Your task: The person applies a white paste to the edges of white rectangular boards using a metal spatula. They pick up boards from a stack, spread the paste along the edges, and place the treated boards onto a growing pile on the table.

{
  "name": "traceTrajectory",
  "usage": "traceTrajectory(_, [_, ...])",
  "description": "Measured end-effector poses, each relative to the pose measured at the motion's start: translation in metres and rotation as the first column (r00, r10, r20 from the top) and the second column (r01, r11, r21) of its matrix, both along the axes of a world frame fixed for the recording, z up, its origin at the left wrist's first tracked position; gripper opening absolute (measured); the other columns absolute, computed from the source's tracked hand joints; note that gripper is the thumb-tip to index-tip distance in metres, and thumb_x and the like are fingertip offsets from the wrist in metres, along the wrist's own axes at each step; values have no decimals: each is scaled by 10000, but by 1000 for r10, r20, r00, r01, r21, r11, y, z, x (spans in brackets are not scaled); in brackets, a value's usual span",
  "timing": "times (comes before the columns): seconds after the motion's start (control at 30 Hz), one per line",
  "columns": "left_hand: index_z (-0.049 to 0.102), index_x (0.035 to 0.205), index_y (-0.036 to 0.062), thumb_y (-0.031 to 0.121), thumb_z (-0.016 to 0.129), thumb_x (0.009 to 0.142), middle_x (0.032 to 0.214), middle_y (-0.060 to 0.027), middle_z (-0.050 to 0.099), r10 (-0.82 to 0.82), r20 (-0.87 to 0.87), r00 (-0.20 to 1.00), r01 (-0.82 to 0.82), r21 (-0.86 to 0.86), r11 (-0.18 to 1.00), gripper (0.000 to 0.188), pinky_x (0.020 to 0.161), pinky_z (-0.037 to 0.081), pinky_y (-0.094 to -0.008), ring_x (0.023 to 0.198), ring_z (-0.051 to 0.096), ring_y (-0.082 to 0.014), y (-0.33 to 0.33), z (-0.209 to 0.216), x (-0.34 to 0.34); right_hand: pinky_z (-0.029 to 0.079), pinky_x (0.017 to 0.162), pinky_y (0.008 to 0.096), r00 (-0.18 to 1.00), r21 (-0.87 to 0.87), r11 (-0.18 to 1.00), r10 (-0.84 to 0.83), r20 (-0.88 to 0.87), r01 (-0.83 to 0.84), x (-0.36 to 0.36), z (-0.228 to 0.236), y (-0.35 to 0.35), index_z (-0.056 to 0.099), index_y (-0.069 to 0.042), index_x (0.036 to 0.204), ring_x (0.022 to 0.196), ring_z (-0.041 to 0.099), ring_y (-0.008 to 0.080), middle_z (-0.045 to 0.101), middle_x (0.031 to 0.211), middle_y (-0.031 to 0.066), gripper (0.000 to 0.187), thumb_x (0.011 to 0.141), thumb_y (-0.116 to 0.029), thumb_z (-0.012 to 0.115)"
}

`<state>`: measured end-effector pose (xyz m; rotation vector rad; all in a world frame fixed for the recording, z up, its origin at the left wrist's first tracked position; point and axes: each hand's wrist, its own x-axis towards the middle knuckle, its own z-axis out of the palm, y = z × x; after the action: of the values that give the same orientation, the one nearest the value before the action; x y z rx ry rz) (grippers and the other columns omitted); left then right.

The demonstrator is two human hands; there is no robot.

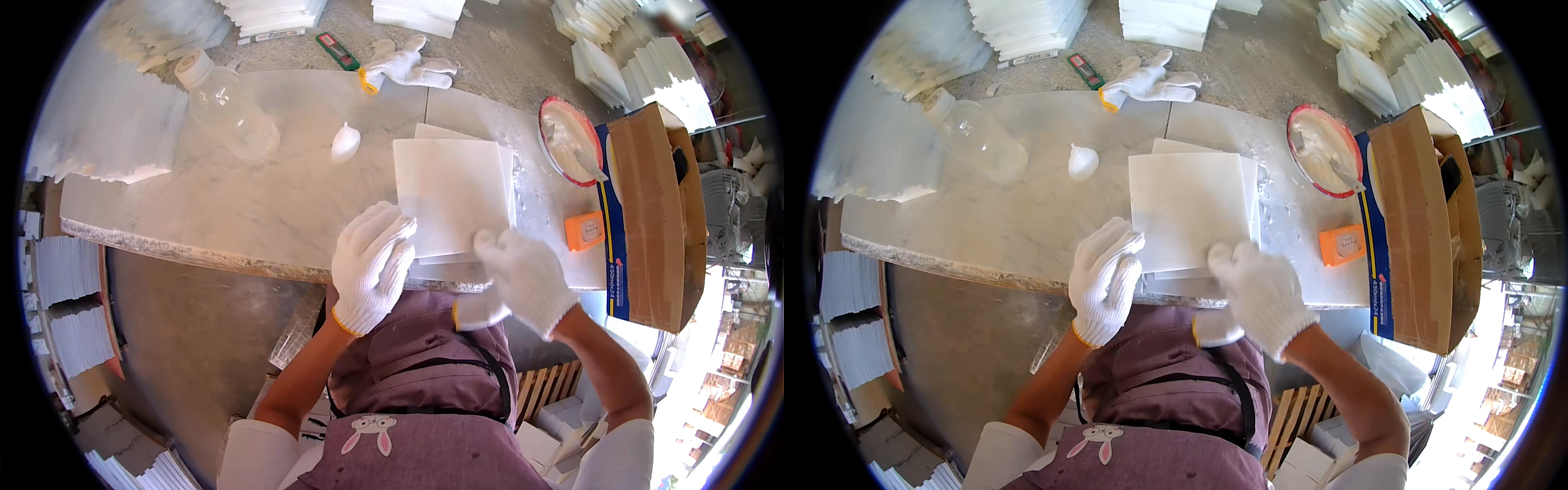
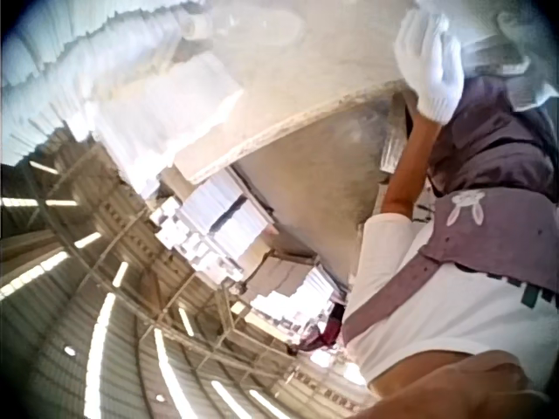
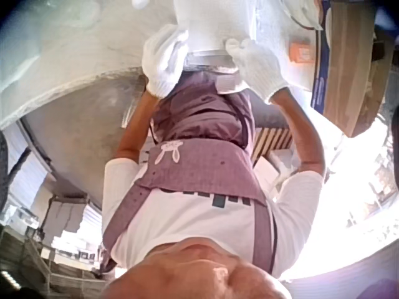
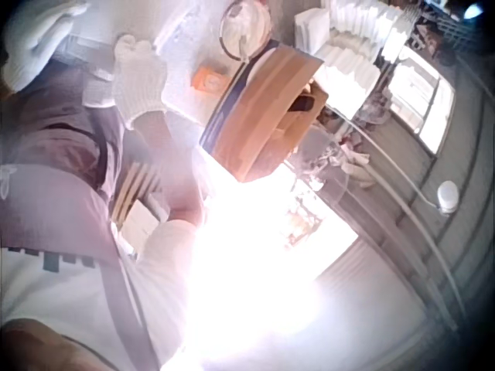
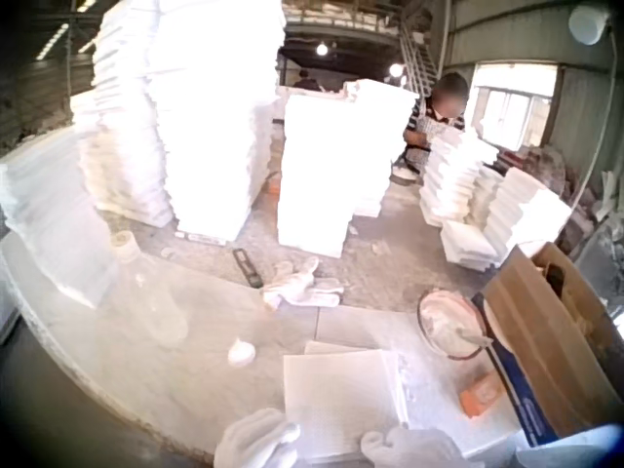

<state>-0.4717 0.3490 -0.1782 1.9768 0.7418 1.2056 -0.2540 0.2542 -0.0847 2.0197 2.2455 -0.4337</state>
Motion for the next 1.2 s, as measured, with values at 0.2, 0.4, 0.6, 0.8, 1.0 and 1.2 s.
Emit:
traceTrajectory(0.2, [679,1216,59,9,685,831,1221,-145,658,182,-109,977,-192,-81,978,389,957,491,-393,1125,608,-340,-41,4,-21,541,812,389,976,3,999,36,-214,-36,45,41,39,652,-128,1276,921,668,302,659,971,148,395,890,-116,569])
traceTrajectory(0.4, [697,1175,50,53,698,828,1215,-142,654,47,-254,966,-49,-2,999,348,995,464,-444,1143,600,-363,-61,27,-27,486,971,418,985,603,783,-73,-158,155,98,40,154,619,-90,1320,1113,621,347,642,1215,180,435,949,-308,562])
traceTrajectory(0.6, [704,1163,62,84,726,809,1218,-119,653,53,-314,948,-28,85,996,356,979,476,-455,1151,601,-353,-55,37,-15,417,1067,453,981,768,611,-115,-157,194,61,26,168,500,-126,1443,1270,540,365,555,1387,177,560,952,-376,602])
traceTrajectory(0.8, [695,1150,22,26,688,785,1223,-160,644,-20,-183,983,42,116,992,365,986,479,-463,1162,593,-382,-36,56,-2,304,1179,483,962,599,796,222,-157,-86,-27,-77,98,586,-103,1320,1379,440,348,529,1432,129,514,869,-337,667])
traceTrajectory(1.0, [675,1151,-23,-26,615,809,1208,-201,646,253,-113,961,-263,-81,961,347,999,469,-447,1154,592,-374,-51,59,-18,384,1135,410,534,211,873,443,-720,-440,-46,-28,9,679,-116,1125,1348,485,312,595,1347,103,442,861,-468,636])
traceTrajectory(1.2, [651,1194,-17,-30,592,897,1203,-176,650,214,-272,938,-277,-219,935,303,980,480,-376,1141,603,-294,-52,60,-23,352,1153,497,979,446,887,-32,-201,120,4,-45,9,595,-150,1358,1360,480,320,580,1384,101,585,856,-439,671])
